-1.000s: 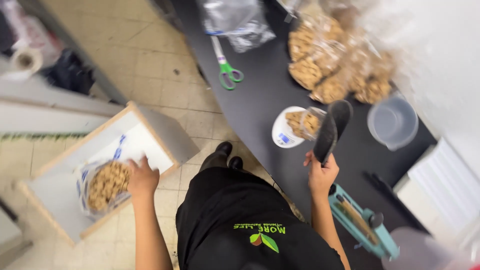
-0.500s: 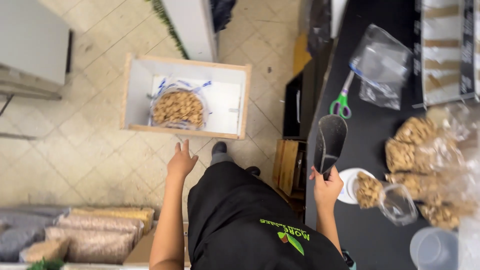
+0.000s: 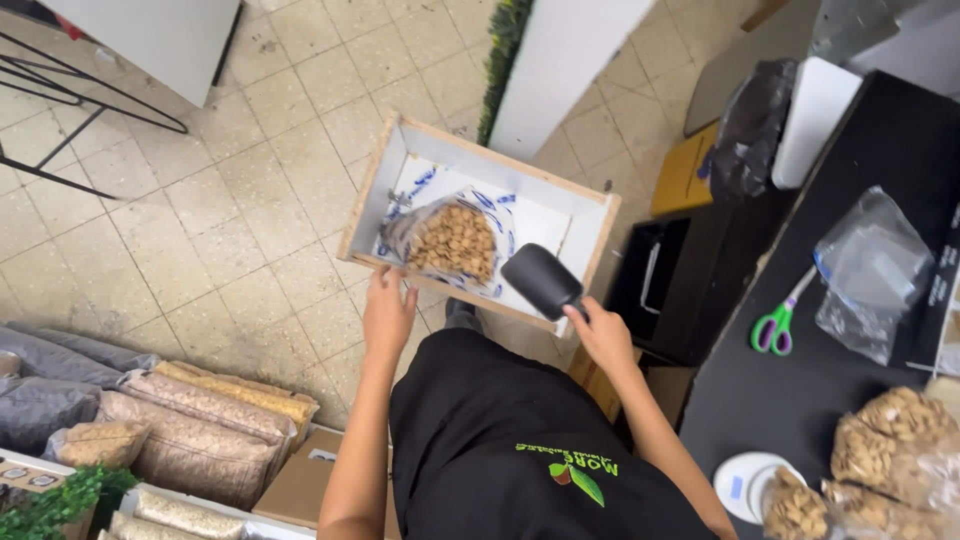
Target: Bagging and weighing snacks from a bulk container into individual plastic bags.
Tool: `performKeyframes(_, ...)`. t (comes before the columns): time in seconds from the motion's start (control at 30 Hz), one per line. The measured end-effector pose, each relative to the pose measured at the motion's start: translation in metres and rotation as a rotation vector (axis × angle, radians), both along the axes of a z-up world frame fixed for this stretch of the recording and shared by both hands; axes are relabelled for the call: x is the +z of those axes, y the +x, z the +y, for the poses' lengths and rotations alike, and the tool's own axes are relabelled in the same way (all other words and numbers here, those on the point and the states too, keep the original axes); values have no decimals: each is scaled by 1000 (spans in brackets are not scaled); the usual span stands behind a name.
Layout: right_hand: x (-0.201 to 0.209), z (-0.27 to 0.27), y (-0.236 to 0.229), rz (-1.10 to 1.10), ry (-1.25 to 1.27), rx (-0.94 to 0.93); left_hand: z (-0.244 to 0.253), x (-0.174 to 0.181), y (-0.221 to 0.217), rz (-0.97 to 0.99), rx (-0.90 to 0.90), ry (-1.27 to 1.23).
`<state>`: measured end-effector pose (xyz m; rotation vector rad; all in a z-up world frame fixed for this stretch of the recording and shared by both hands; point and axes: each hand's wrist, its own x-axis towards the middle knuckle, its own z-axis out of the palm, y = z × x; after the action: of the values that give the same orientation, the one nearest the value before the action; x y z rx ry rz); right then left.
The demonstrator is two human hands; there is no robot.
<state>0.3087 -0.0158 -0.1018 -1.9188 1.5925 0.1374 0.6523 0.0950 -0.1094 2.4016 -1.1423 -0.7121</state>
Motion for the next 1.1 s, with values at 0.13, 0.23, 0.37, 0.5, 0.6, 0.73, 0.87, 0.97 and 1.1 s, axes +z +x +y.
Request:
performKeyframes(0.13, 14, -35, 83, 211, -28, 183, -34, -17, 3, -99, -122, -111)
performKeyframes(0.23, -23, -59, 119, 241, -185, 367, -53, -53, 5, -247, -134, 31)
performKeyframes(0.37, -94, -82, 143, 185, -379, 586, -69, -64, 14, -207, -164, 284)
performKeyframes(0.5, -155, -86, 156, 219, -662, 722, -80, -32, 14, 1, -211, 323)
performKeyframes(0.6, -183, -85, 165, 204, -683, 732, -84, -25, 11, 89, -141, 216)
performKeyframes(0.73, -152, -70, 174, 201, -529, 758, -86, -20, 11, 164, -90, 196)
performKeyframes(0.87, -135, -64, 153, 171, -171, 753, -80, -12, 15, 274, 10, 101)
performKeyframes(0.97, -141, -68, 153, 195, -21, 701, -76, -33, 14, 301, -1, 61)
performKeyframes(1.1, -132, -67, 165, 183, 80, 621, -86, -4, -2, 355, -93, -58)
